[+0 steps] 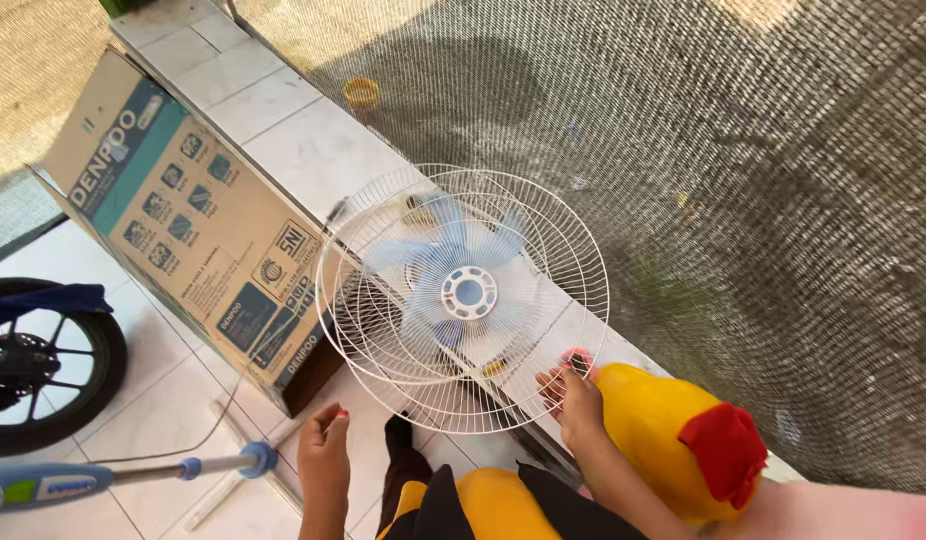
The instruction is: The person wipes the motor housing and the front wire cage of a light blue electric fan using a red cloth. The fan remains disassembled on a tiled floor next to a cardboard box and a scooter.
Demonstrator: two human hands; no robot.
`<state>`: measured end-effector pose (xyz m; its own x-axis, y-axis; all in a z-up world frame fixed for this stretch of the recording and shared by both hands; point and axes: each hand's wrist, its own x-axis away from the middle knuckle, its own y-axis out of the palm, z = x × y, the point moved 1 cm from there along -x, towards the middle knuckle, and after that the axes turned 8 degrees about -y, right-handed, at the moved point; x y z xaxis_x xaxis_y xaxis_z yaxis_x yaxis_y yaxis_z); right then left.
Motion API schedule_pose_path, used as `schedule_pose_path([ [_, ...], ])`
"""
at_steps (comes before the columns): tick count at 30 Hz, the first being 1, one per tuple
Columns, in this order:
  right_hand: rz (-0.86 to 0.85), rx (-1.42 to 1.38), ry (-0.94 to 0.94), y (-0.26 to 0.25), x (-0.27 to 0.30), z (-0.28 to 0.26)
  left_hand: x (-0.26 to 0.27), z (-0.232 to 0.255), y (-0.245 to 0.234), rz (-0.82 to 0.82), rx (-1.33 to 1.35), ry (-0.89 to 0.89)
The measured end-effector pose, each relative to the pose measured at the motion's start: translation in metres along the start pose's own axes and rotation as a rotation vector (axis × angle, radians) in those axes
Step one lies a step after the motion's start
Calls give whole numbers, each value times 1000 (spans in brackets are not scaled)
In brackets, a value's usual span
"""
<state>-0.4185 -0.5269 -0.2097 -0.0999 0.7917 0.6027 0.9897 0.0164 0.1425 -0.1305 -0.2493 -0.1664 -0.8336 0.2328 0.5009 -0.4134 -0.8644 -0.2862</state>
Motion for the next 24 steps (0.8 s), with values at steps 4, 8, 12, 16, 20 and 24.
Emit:
schedule_pose_path([
  [4, 18, -20, 11, 40, -24, 6, -58, 1, 5, -117, -110, -55],
  [8, 44, -17, -15, 72, -37, 18, -110, -5, 13, -178, -203, -212],
  [12, 117, 22, -17, 90, -46, 23, -152, 2, 24, -273, -113, -491],
  [16, 161, -40, 3, 95, -47, 27, -167, 9, 46, -441, -56, -498],
  [20, 232, -103, -3, 95, -48, 20, -172, 18, 72, -500, -98, -497],
  [24, 248, -18, -66, 92, -52, 18, -174, 22, 73, -519, -101, -534],
])
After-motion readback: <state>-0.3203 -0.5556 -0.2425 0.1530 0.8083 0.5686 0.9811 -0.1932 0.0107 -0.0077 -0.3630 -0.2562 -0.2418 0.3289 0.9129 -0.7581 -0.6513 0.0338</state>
